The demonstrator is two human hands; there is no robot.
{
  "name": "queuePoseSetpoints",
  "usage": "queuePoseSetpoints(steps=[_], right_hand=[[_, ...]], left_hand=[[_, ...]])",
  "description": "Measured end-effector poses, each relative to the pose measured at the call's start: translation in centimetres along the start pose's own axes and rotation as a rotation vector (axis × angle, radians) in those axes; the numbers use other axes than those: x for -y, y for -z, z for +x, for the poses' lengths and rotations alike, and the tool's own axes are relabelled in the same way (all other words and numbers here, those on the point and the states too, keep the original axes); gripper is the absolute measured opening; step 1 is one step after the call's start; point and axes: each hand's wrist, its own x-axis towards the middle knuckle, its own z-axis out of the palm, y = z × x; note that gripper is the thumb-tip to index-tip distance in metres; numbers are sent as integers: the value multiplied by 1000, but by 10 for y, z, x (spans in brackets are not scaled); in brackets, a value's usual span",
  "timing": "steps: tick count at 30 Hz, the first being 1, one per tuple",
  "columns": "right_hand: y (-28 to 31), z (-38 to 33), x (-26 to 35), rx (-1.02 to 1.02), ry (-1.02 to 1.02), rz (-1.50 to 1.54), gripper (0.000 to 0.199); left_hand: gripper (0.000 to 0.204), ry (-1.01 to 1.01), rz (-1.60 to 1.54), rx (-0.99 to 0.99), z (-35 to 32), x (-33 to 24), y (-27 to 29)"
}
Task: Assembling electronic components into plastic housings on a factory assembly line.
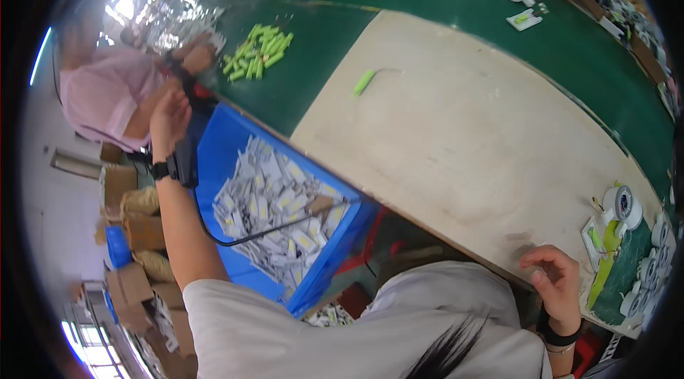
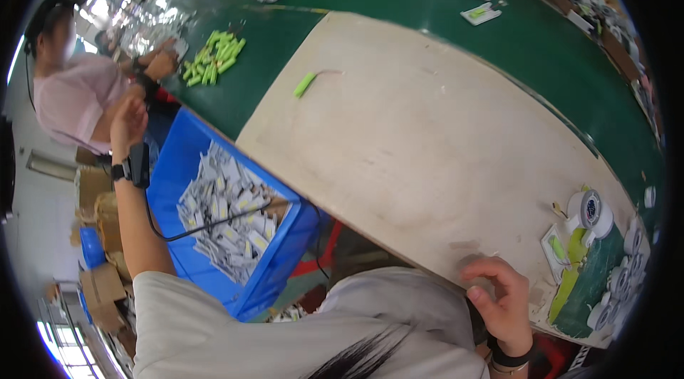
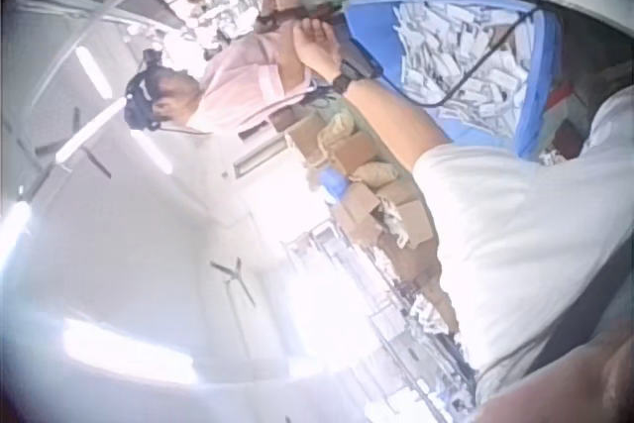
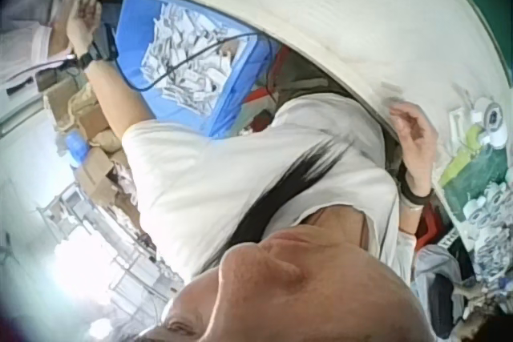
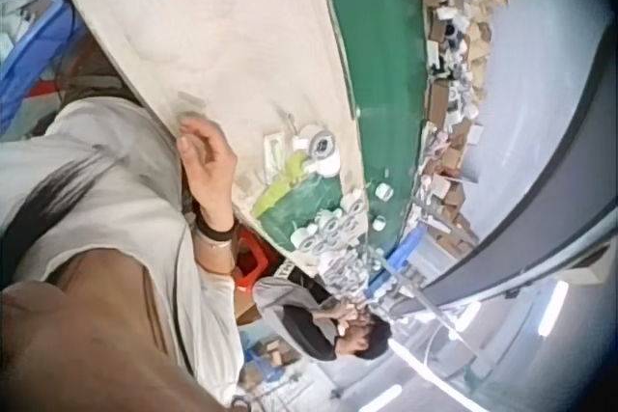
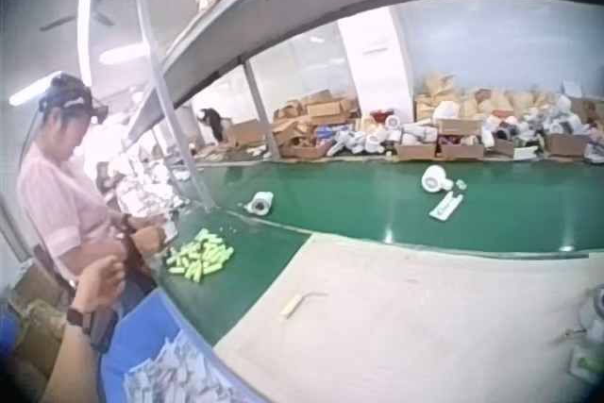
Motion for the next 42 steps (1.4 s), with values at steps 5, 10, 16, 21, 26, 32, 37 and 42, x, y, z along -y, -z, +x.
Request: queuePoseSetpoints(steps=[5, 10, 16, 21, 26, 32, 37, 42], right_hand=[[-11, 6, -3, -22, -62, -72, 24], [-29, 26, 25, 137, 30, -412, 24], [-41, 21, 27, 186, 26, -426, 23], [-35, 6, 18, 278, 255, -620, 27], [-11, -9, 9, 160, 173, -488, 27], [-17, 12, 12, -492, 292, 254, 25], [14, -15, 6, -480, 472, -70, 20], [37, -50, -12, -445, 493, -89, 17]], left_hand=[[22, 459, 324, 123, -97, 134, 8], [21, -119, 541, 140, -127, 151, -40], [27, -612, 685, 560, -136, 75, -213], [18, -891, 1136, 640, -100, 106, -268], [21, -262, 565, 917, -168, 73, -289], [17, -87, 184, 1375, -314, 42, -339], [18, -289, 293, 1534, -361, 53, -347], [20, -53, 231, 1677, -395, 64, -370]])
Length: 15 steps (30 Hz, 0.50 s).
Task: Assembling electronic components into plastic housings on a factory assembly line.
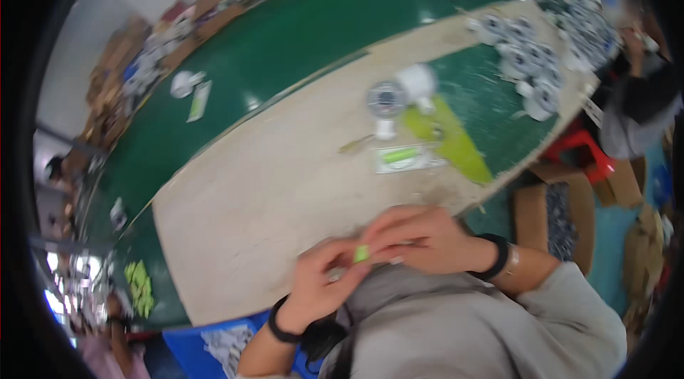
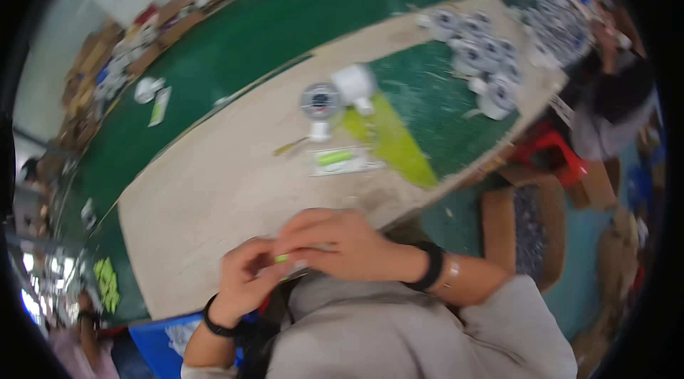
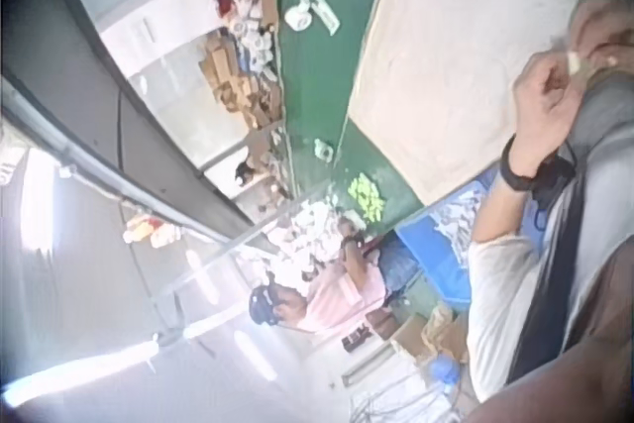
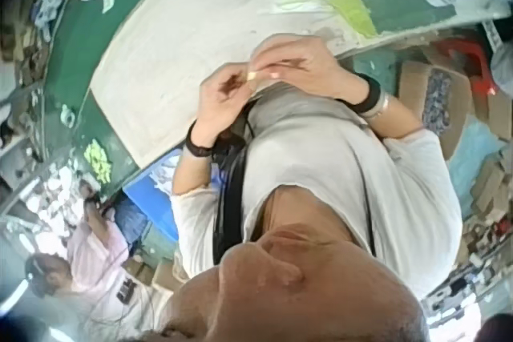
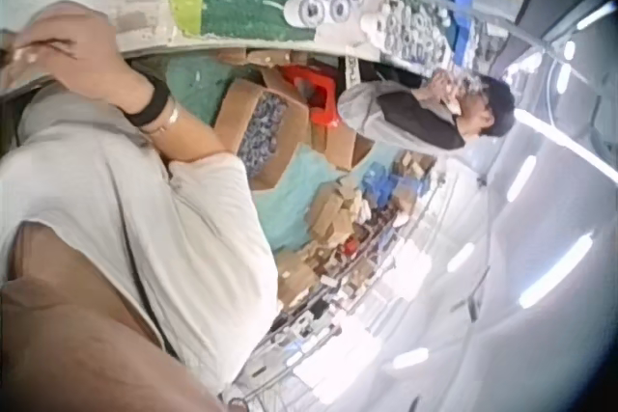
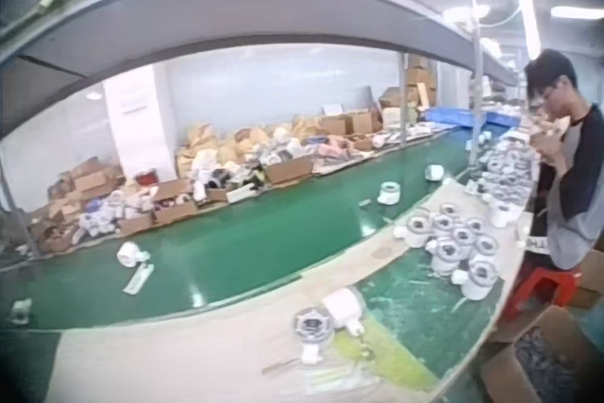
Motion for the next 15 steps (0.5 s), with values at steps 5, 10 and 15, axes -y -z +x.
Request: queuePoseSetpoints(steps=[5, 10, 15], right_hand=[[24, -17, 8, -66, -274, 252, 16], [20, -24, 0, -120, -348, 351, 6], [9, -10, -11, -24, -357, 243, 6]], left_hand=[[21, -38, 119, 202, 14, -11, -8], [22, -117, 164, 52, -40, -8, 52], [19, -212, -77, -1238, -188, 28, 173]])
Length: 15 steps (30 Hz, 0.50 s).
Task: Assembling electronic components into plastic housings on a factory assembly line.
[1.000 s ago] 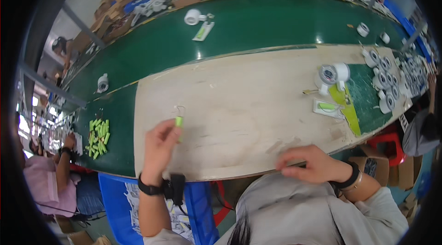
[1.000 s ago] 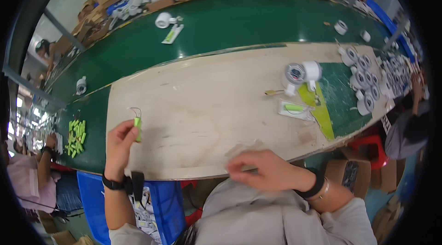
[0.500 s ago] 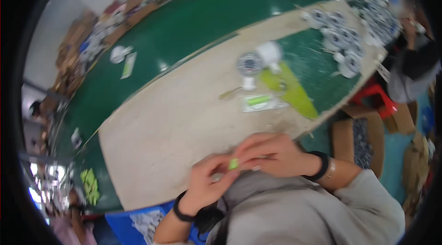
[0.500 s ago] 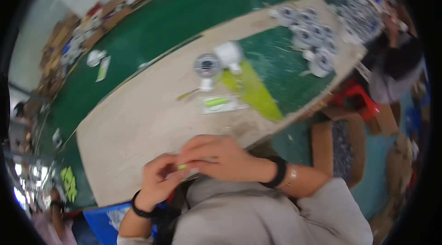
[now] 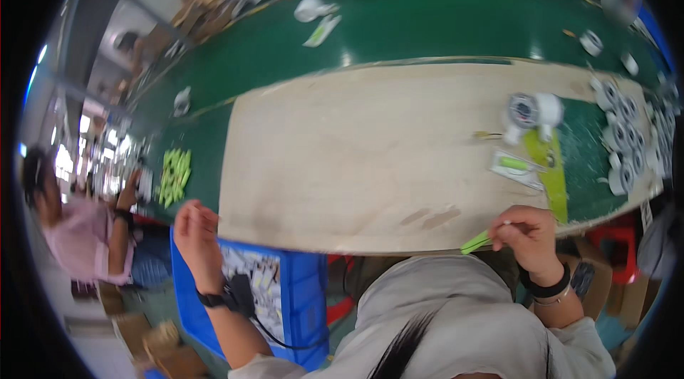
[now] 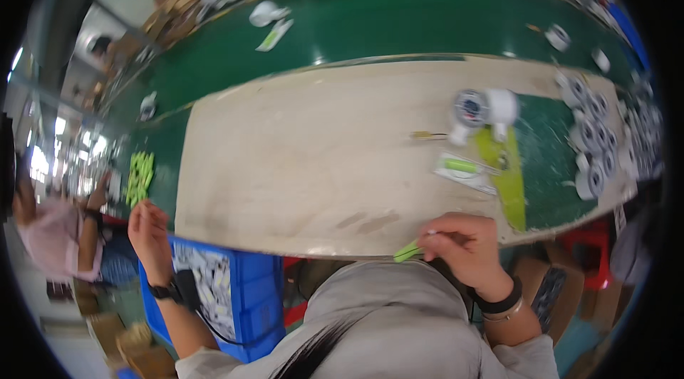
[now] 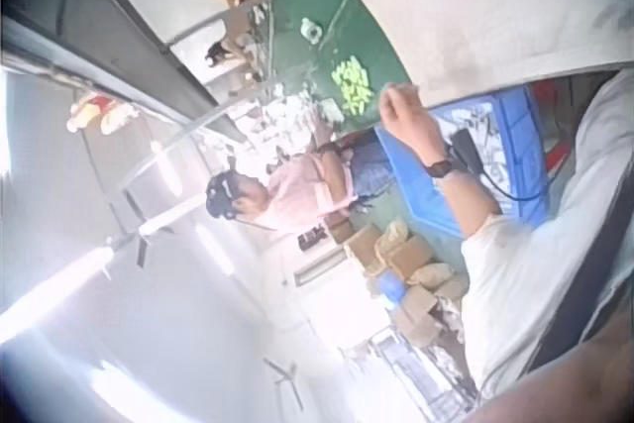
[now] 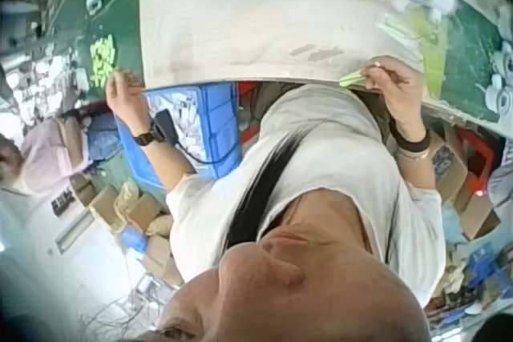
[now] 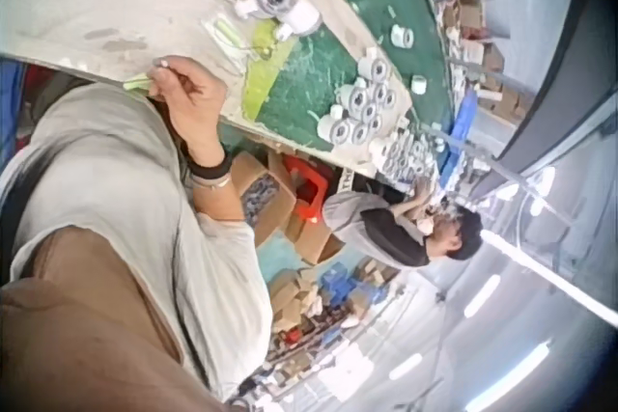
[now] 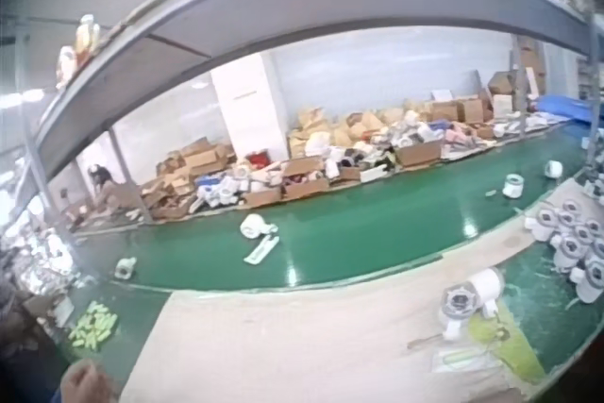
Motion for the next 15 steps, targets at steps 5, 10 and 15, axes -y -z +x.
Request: queuePoseSetpoints(steps=[5, 10, 15], right_hand=[[3, 3, -13, -114, 98, -153, 7], [-30, 24, -5, 30, 43, -205, 15], [-60, 32, -3, 69, 45, -271, 18]], left_hand=[[25, 546, 465, -291, -13, 105, 180], [86, 759, 864, 201, -109, 190, 204], [76, 533, 1238, 488, -123, 227, 188]])
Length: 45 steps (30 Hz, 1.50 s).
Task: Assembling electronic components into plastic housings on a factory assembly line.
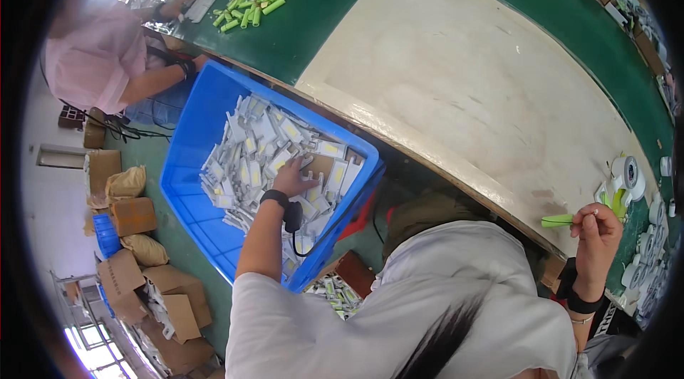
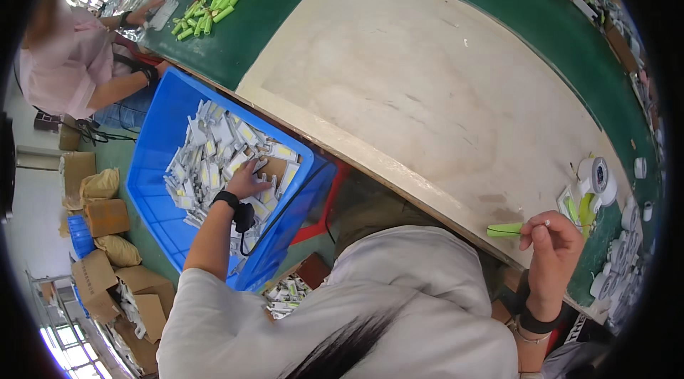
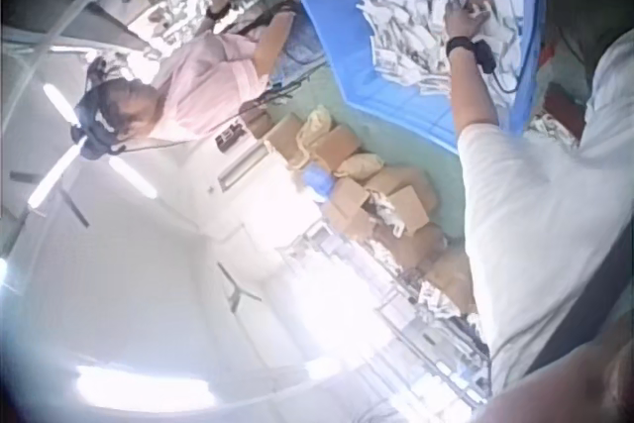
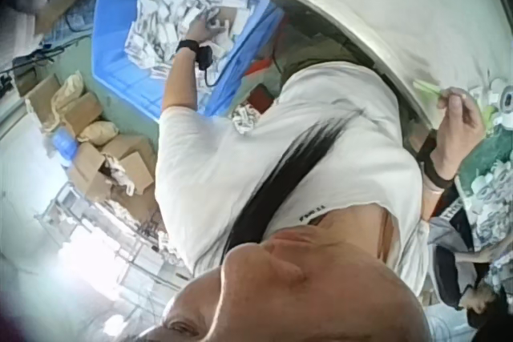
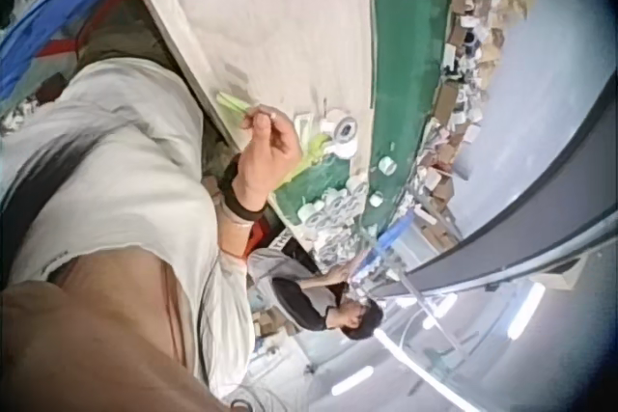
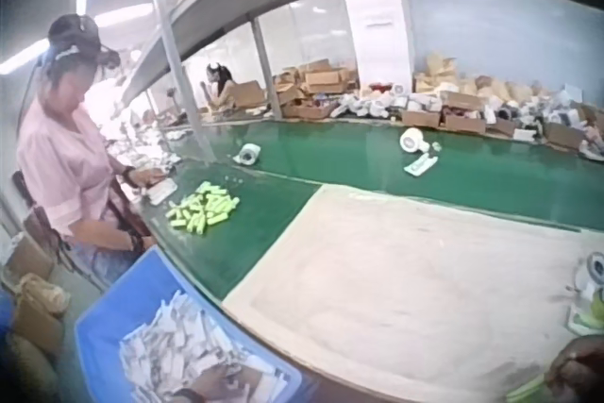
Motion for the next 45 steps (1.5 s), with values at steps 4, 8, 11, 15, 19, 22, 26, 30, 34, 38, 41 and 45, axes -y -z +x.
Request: queuePoseSetpoints(steps=[4, 8, 11, 15, 19, 22, 26, 30, 34, 38, 41, 45], right_hand=[[-21, -3, 8, 53, 14, -21, 18], [-25, -2, 7, 48, 10, -42, 15], [-28, 1, 3, 52, -6, -20, 14], [-28, 3, 8, 62, 15, -1, 12], [-14, 3, 3, 20, 31, -42, 11], [0, 3, -2, -51, 70, -64, 10], [18, 22, 3, -27, -12, -105, 9], [41, 52, -2, 150, -100, -164, 10], [47, 45, -6, -67, 31, -436, 13], [26, 23, 5, -286, 320, -564, 18], [24, 11, 1, -106, 396, -628, 15], [0, 11, -2, 80, 424, -621, 8]], left_hand=[[71, 139, 54, -32, 9, 5, -8], [45, 42, 1, -16, 0, 4, -4], [31, 95, -36, -80, -5, 2, -2], [28, 161, -186, -173, -8, 33, 3], [27, 78, 27, -648, -24, 31, 44], [31, 107, -395, -799, -46, -31, 112], [42, -358, -745, -555, -74, -169, 163], [37, -753, -575, 13, -79, -309, 141], [43, -1024, -330, 26, -72, -409, 107], [49, -780, 25, -223, -55, -438, 80], [48, -878, -51, -315, -49, -411, 80], [35, -934, -290, -183, -63, -382, 81]])
